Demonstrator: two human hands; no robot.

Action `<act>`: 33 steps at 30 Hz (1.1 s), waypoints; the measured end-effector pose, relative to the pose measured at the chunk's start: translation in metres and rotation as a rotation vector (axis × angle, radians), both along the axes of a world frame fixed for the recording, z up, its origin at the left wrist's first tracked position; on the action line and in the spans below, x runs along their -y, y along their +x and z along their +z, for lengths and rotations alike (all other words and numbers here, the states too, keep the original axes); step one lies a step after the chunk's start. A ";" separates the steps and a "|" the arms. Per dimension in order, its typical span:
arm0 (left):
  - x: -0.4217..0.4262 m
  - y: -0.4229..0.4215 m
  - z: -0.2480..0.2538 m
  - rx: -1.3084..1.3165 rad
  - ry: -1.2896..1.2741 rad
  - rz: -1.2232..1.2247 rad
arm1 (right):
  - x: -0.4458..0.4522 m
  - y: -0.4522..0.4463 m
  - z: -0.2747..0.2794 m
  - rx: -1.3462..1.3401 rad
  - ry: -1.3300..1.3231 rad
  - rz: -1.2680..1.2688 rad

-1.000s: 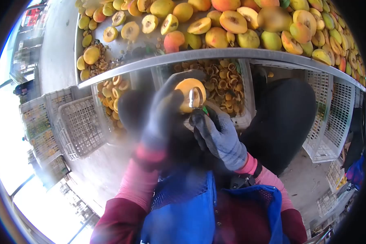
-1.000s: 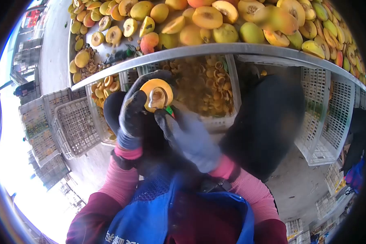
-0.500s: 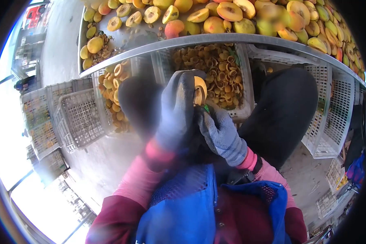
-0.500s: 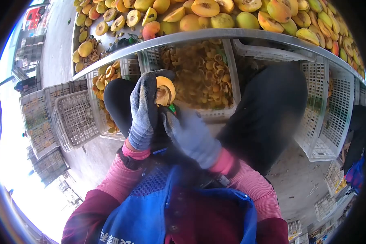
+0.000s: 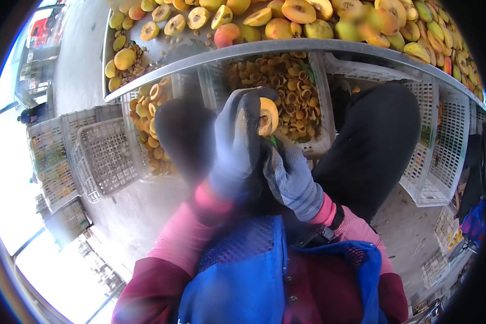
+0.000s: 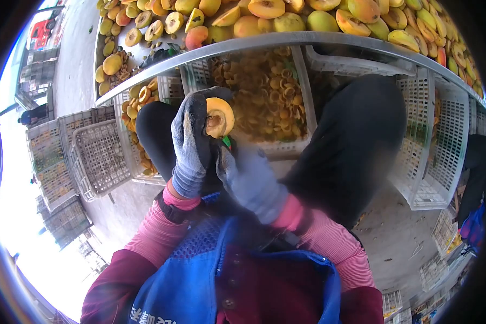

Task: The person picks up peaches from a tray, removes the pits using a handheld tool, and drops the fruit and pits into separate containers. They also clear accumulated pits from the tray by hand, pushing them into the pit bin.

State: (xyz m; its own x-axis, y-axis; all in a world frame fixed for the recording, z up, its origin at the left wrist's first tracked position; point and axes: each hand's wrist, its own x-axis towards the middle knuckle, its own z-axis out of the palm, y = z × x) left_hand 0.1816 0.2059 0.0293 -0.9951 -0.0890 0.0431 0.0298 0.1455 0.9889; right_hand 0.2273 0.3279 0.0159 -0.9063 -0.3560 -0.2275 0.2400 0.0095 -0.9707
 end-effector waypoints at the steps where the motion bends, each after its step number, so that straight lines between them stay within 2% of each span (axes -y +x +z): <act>1: 0.003 -0.003 0.000 -0.056 -0.086 -0.062 | 0.004 0.002 -0.004 -0.014 -0.120 -0.083; 3: 0.009 -0.007 0.005 -0.146 -0.226 -0.171 | 0.016 0.009 -0.016 -0.043 -0.359 -0.244; 5: 0.015 -0.014 0.018 -0.213 -0.339 -0.268 | 0.007 -0.002 0.006 0.445 -0.511 -0.113; 6: 0.020 -0.018 0.015 -0.027 -0.166 -0.283 | 0.003 -0.006 0.014 0.689 -0.581 -0.050; 9: 0.028 -0.023 0.014 -0.013 -0.240 -0.354 | -0.004 -0.010 0.012 0.814 -0.671 0.109; 13: 0.030 -0.025 0.004 -0.037 -0.323 -0.404 | -0.008 -0.010 0.003 1.089 -1.005 0.213; 14: 0.029 -0.025 -0.006 -0.121 -0.293 -0.406 | -0.007 -0.010 -0.001 1.141 -1.116 0.248; 18: 0.018 -0.011 -0.011 0.147 0.038 -0.310 | -0.003 -0.006 -0.011 1.323 -1.457 0.291; 20: 0.010 0.001 -0.007 0.105 0.130 -0.210 | 0.002 -0.006 -0.016 1.272 -1.564 0.333; 22: 0.007 0.008 -0.015 0.337 0.351 -0.036 | 0.003 -0.006 -0.016 1.184 -1.596 0.361; 24: 0.005 0.024 -0.057 -0.066 -0.077 0.138 | -0.004 -0.011 -0.011 1.049 -1.550 0.380; 26: 0.008 0.026 -0.038 -0.013 0.001 0.232 | -0.004 -0.014 -0.020 1.143 -1.528 0.322; 28: 0.050 0.026 -0.013 0.040 -0.156 0.316 | -0.004 -0.009 -0.037 1.294 -1.501 0.267; 31: 0.152 0.011 0.006 -0.117 -0.526 0.428 | -0.003 -0.009 -0.027 1.261 -1.292 0.301; 32: 0.172 0.004 0.010 -0.015 -0.507 0.501 | -0.003 -0.011 -0.026 1.253 -1.264 0.304; 33: 0.195 0.002 0.018 0.243 -1.289 0.463 | -0.004 -0.013 -0.027 1.244 -1.238 0.302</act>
State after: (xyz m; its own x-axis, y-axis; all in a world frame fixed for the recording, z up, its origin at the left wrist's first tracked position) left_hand 0.1833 0.0112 0.0477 -0.8804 -0.4395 0.1780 -0.4227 0.8976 0.1252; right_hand 0.2142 0.3317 -0.0109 -0.3022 -0.9402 -0.1573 0.8956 -0.3366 0.2910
